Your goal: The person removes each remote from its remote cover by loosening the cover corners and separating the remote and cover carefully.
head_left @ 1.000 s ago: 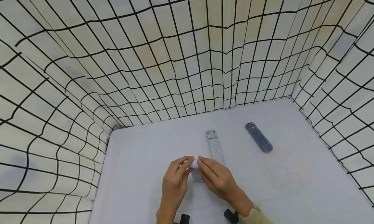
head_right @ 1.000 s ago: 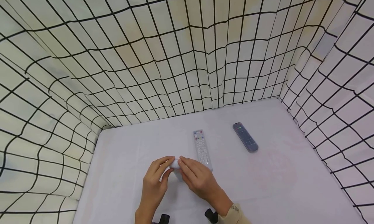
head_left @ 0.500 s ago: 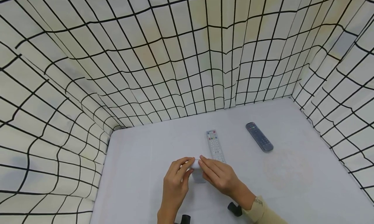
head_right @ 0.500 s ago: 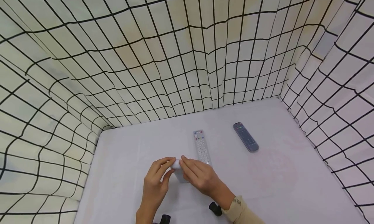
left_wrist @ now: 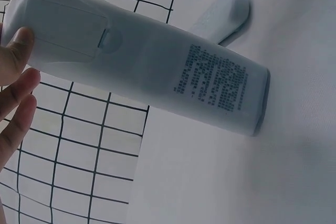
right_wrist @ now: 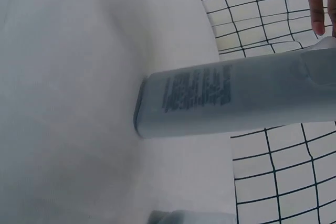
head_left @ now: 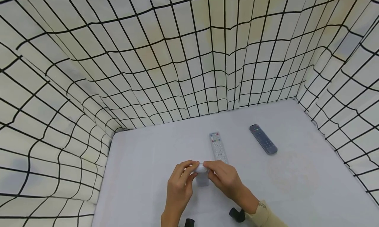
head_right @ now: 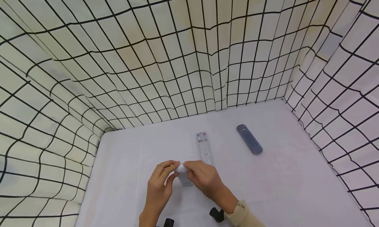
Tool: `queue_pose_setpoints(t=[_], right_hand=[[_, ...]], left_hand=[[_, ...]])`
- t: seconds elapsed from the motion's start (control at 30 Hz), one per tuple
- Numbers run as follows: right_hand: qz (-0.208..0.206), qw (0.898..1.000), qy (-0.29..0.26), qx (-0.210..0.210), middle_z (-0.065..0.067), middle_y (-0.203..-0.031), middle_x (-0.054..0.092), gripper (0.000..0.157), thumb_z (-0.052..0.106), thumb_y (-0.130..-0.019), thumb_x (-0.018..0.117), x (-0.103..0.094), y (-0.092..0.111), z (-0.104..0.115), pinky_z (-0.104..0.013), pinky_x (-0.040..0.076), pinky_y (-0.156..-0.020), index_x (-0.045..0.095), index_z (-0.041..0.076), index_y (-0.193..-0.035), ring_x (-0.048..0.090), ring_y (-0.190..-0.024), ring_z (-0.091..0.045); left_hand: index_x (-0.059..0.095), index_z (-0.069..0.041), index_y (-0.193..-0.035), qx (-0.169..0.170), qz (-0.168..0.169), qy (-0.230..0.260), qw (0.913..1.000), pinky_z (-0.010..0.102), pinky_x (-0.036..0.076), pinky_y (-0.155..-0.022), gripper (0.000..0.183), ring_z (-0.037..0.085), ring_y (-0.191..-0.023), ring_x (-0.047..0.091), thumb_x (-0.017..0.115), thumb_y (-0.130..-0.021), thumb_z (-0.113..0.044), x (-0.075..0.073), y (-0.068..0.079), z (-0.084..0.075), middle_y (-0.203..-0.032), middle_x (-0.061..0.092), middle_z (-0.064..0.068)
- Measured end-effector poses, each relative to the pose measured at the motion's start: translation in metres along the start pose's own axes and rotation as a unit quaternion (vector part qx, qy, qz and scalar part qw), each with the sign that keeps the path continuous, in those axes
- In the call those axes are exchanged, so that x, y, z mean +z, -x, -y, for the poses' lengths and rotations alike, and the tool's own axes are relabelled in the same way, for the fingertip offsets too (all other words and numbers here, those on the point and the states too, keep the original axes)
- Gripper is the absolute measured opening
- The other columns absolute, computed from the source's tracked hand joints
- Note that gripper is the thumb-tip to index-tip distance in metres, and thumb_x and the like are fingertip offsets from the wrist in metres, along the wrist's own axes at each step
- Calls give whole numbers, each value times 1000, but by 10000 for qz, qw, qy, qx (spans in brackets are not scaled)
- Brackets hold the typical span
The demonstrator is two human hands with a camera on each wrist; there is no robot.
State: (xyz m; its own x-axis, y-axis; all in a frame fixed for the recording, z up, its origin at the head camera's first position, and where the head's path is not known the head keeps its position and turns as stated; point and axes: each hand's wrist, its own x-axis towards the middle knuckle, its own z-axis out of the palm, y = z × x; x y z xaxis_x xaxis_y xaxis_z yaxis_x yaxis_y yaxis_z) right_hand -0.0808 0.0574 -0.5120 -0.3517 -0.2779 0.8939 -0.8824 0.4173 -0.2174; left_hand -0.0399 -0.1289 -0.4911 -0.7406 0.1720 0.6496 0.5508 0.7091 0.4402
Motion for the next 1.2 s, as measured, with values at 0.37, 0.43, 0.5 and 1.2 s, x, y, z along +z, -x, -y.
queue_pose_setpoints(t=[0.37,0.43,0.5,1.2], right_hand=[[596,9813,-1100,1463,-1,-95,73,20,0,-91,63,-7,-1,1,-10,52,-73,70,9,-106,68,-80,-8],[700,9730,-1360,1726,-1,-96,74,25,-5,-87,66,-8,-1,0,-10,52,-72,71,10,-106,69,-80,-8],[783,9641,-1631,1943,-3,-97,74,27,-7,-87,66,-10,-2,0,-11,53,-72,71,10,-107,70,-81,-10],[949,8747,-2874,3786,-11,-110,71,22,4,-93,63,-21,-21,23,-25,56,-88,66,2,-115,65,-101,-4]], left_hand=[[71,-14,-118,41,-60,56,10000,16,52,-81,50,18,-99,64,81,-72,2,-1,1,-1,-114,67,1],[71,-14,-117,16,-32,50,10000,16,52,-82,50,18,-99,64,81,-72,3,0,1,0,-115,67,1],[71,-14,-117,11,-22,43,10000,16,52,-83,49,18,-99,65,81,-72,3,0,1,0,-115,67,1],[68,-15,-123,-177,104,111,9997,11,47,-91,54,18,-104,64,78,-75,7,-3,2,2,-119,66,2]])
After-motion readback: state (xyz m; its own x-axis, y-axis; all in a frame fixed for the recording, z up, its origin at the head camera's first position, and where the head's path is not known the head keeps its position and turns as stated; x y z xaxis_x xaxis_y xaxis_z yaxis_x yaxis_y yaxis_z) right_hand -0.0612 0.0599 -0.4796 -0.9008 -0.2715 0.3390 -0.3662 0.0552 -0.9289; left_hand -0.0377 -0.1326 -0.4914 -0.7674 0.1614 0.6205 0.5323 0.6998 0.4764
